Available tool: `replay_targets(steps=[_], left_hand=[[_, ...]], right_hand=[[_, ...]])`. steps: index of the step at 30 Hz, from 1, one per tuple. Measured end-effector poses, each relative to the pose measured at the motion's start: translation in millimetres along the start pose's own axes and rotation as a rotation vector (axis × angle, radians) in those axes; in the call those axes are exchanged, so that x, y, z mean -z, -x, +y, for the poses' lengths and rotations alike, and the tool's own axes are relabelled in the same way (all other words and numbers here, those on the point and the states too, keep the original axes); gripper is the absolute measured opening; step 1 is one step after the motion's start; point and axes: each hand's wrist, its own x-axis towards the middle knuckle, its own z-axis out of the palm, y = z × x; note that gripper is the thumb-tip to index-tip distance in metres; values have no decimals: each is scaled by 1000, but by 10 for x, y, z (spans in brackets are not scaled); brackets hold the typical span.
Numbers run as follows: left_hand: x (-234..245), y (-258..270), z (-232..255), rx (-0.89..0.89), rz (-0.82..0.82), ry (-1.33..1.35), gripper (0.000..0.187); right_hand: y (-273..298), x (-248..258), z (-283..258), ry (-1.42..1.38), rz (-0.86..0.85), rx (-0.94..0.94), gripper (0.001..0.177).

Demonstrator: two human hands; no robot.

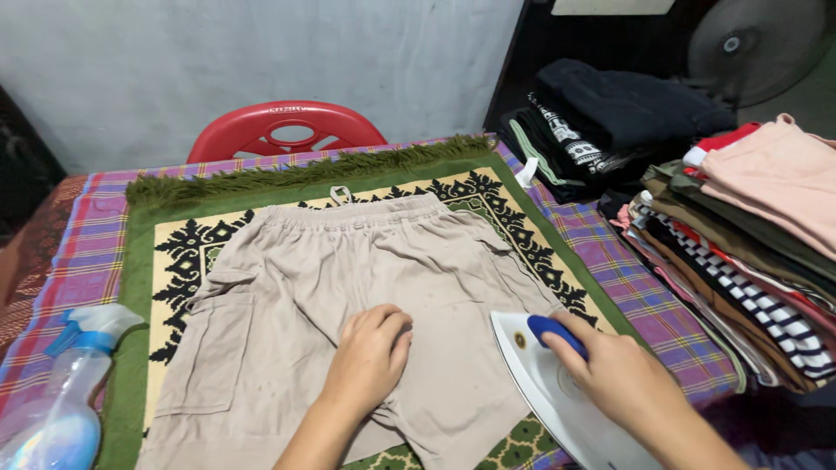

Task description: The person irons a pair of beige shorts laid out on a patterned mat. They repeatedly smooth the fabric with one hand while moving a blue and white iron over the garment, adjusting the shorts several times to cover different areas.

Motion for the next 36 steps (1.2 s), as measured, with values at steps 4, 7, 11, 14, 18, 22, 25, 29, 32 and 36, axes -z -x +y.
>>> replay_targets(steps=[4, 7, 11, 14, 18, 22, 25, 29, 32, 36], left_hand=[[-28, 8, -9, -6, 7, 4, 15], [-12, -1, -20, -2, 6, 7, 15], [-20, 10, -35, 13, -4, 16, 14], [-20, 33, -64, 20, -7, 21, 13], [-18, 38, -76, 30, -5, 33, 14], [-30, 42, -82, 30, 1, 35, 16], [-46, 36, -93, 22, 6, 18, 18], [-90, 31, -96, 0, 19, -9, 18], [-82, 21, -96, 12, 9, -5, 16], [-49, 34, -115, 24, -8, 22, 14]], right_hand=[[-240, -76, -273, 32, 91, -40, 50], [-504, -147, -520, 14, 97, -30, 50], [-798, -219, -715, 24, 125, 44, 48], [-828, -225, -696, 9, 145, 106, 49], [-575, -158, -535, -16, 48, 61, 49], [-131, -51, -351, 40, 24, 32, 49], [-7, 0, -329, 53, -43, -90, 49], [-154, -54, -401, 40, -29, -131, 51], [-487, -105, -532, 40, 57, -19, 51], [-838, -192, -730, -24, 76, 27, 51]])
